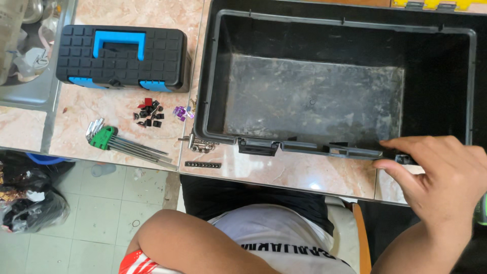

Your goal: The person packs hand tools from a tiled work table into toolboxes. They place wrenches, screwdrivers, a utility knife, hex keys and pliers into a small black-and-blue toolbox, close its latches, then open a large yellow toolbox and arrange a multimeter, wire cutters, a crimping tool and a cordless drill inside it.

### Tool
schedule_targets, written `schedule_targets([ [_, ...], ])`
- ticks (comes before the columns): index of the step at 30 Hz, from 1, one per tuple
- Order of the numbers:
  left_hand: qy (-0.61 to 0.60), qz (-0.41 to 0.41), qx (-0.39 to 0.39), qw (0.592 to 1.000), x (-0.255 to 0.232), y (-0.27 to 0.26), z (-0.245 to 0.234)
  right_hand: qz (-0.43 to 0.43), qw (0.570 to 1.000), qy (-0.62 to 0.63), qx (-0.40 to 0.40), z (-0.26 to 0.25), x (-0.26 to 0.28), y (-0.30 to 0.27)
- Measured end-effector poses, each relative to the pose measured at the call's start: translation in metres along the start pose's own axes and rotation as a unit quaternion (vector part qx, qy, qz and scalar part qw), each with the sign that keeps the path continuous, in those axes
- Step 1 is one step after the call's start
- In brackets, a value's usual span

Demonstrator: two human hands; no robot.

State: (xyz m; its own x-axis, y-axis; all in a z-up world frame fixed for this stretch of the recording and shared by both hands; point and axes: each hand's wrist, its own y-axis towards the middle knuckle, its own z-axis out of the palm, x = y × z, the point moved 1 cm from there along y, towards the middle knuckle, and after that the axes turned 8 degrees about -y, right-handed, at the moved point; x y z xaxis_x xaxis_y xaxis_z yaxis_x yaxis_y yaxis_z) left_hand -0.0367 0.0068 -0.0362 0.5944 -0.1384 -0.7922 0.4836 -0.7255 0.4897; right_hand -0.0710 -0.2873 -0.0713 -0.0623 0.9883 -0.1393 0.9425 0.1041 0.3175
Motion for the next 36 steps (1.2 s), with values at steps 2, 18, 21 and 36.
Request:
schedule_targets([
  [2,-0.010,0.002,0.001,1.000,-0.003,-0.005,0.007,-0.007,1.000,-0.008,-0.012,0.001,0.000,-0.004],
  [18,-0.036,0.009,-0.041,0.998,-0.005,-0.035,0.022,-0.029,0.993,0.117,0.009,0.017,-0.024,-0.022],
  [21,-0.039,0.012,-0.046,0.998,-0.003,-0.037,0.022,-0.051,0.994,0.099,0.015,0.020,-0.030,-0.018],
  [36,-0.066,0.009,-0.062,0.996,0.010,-0.043,0.018,-0.119,0.983,0.106,0.086,0.004,0.025,0.038],
])
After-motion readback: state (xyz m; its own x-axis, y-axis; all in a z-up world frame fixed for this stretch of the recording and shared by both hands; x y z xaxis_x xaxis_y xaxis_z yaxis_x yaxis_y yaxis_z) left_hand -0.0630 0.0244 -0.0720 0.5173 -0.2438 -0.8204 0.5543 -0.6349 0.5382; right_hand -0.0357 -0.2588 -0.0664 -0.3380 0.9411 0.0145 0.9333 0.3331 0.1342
